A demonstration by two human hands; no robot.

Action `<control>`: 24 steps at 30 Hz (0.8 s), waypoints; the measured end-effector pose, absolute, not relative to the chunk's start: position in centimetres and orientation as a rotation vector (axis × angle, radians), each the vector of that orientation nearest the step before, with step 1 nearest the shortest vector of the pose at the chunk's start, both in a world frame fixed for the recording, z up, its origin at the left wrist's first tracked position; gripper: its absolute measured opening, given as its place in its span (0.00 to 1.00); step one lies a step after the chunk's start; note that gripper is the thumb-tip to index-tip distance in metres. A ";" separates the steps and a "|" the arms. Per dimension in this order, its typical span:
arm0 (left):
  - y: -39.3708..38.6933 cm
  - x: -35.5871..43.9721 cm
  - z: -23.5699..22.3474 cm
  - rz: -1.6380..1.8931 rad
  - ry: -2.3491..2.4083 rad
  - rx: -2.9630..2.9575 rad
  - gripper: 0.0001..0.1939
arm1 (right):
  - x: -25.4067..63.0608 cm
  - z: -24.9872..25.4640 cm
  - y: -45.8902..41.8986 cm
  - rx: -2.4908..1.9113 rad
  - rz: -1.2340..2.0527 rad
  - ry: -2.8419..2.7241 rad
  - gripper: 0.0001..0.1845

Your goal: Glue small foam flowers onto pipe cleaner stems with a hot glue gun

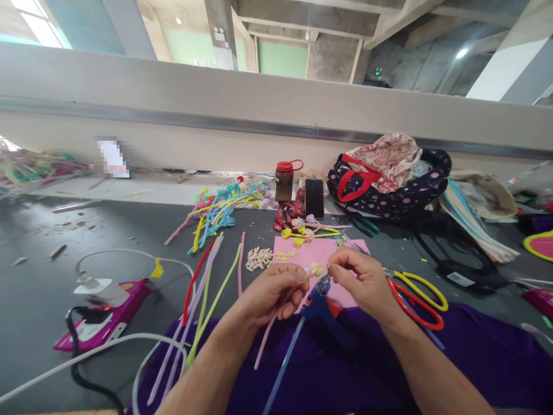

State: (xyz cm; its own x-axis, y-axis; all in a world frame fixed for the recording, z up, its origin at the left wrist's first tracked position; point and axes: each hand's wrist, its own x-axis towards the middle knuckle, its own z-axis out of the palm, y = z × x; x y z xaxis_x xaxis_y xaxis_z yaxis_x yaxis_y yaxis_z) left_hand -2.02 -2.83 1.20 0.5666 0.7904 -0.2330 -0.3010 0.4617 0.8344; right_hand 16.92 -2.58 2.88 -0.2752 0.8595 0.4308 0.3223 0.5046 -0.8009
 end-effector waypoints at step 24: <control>-3.6 -4.3 3.2 1.136 0.807 0.872 0.11 | 16.2 0.2 -1.9 -0.967 1.062 -1.743 0.08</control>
